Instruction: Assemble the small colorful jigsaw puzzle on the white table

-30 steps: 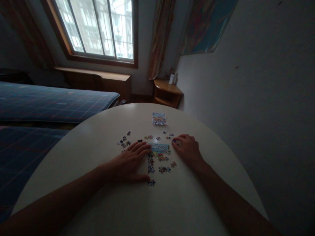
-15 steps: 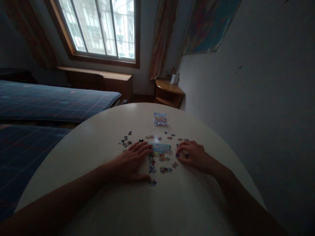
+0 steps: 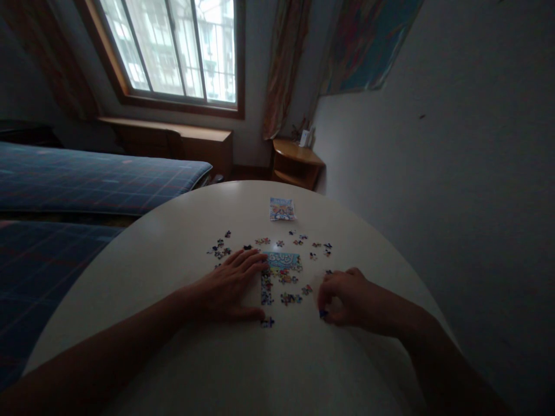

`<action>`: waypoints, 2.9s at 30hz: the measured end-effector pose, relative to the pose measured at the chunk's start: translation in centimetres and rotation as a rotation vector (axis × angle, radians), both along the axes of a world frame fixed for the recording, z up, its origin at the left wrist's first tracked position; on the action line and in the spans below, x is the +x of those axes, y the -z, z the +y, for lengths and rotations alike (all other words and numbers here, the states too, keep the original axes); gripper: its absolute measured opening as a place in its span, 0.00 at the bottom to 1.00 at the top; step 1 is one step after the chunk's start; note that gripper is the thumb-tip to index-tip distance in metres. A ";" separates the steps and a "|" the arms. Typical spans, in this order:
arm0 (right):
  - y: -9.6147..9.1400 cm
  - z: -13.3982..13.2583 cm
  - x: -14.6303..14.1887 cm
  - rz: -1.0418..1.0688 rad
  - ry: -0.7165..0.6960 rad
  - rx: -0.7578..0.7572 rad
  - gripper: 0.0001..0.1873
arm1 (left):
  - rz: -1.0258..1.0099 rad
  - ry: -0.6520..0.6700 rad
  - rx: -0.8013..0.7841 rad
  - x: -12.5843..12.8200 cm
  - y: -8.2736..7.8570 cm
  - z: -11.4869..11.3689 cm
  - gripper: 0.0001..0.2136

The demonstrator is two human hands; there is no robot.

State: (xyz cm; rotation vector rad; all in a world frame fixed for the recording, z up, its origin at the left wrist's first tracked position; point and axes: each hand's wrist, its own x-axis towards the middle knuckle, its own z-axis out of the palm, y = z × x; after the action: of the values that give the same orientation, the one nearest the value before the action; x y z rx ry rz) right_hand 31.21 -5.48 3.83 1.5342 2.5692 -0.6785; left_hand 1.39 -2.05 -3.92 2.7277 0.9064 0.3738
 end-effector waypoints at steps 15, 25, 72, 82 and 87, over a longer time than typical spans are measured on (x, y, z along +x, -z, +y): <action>1.4 -1.5 -4.1 0.162 -0.084 0.031 0.07 | 0.046 -0.002 0.009 0.0 0.2 0.0 0.47; 1.8 -1.8 -5.1 0.090 -0.016 0.020 0.05 | 0.041 0.008 -0.011 0.0 -0.1 -0.2 0.47; 3.9 -1.5 -7.1 0.083 -0.104 0.315 0.03 | 0.067 0.009 0.007 0.0 -0.3 -0.6 0.46; 3.0 -1.8 -7.3 0.028 -0.214 0.353 0.03 | 0.053 -0.016 0.041 0.2 0.6 -0.6 0.43; 3.7 -1.6 -7.4 0.018 -0.274 0.426 0.03 | 0.033 -0.020 0.057 0.3 1.0 -0.4 0.42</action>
State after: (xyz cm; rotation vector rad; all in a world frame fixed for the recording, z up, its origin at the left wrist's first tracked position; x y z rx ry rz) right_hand 23.86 -7.09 0.08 1.2184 2.9952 -0.1202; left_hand 1.67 -2.47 -4.93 2.7863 0.9464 0.3647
